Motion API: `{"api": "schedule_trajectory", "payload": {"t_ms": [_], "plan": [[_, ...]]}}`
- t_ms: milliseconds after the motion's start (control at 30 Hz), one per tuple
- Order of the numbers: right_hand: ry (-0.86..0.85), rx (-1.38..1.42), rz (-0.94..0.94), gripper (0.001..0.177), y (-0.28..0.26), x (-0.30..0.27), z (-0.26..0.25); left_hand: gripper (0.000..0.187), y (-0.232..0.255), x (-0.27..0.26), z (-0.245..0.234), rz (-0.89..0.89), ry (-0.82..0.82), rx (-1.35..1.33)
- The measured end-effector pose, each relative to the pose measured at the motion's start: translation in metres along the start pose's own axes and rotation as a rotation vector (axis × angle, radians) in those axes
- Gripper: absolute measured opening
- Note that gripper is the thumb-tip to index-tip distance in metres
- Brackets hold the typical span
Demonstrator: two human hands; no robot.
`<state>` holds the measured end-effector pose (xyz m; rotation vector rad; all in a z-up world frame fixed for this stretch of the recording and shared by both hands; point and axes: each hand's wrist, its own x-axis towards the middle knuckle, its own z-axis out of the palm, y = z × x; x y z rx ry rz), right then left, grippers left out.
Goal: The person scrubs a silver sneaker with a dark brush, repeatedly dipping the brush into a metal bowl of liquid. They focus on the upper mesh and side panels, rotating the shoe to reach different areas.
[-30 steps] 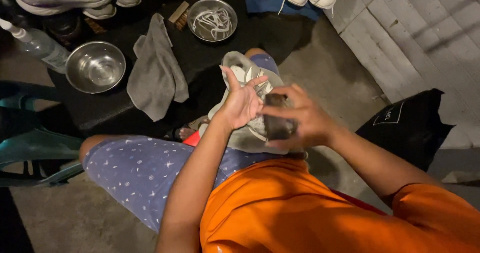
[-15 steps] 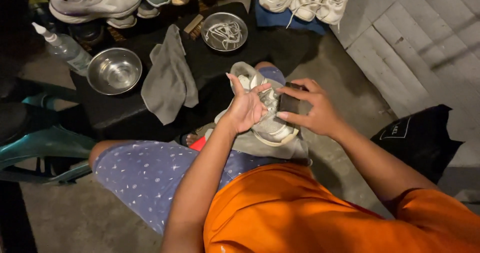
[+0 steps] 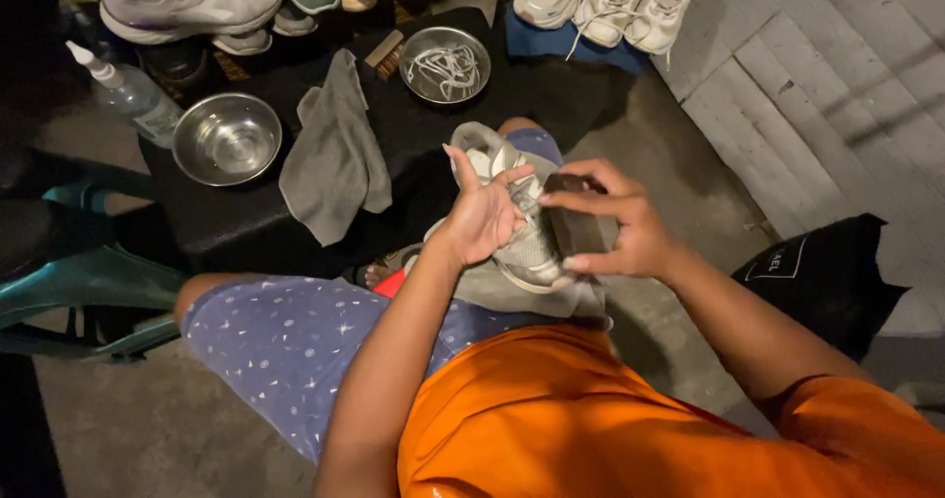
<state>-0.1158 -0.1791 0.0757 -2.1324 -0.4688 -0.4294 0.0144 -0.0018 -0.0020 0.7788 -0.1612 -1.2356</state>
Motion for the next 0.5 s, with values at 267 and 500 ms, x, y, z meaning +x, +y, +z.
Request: {"api": "schedule_trajectory", "payload": {"t_ms": [267,500], "plan": [[0.050,-0.249,0.118,0.064,0.029,-0.012,0.009,0.147,0.001,0.000,0.003,-0.013,0.012,-0.038],[-0.039,-0.102,-0.032,0.074,0.014,-0.007,0.017,0.144,0.006,-0.011,0.016,-0.021,-0.010,-0.044]]}}
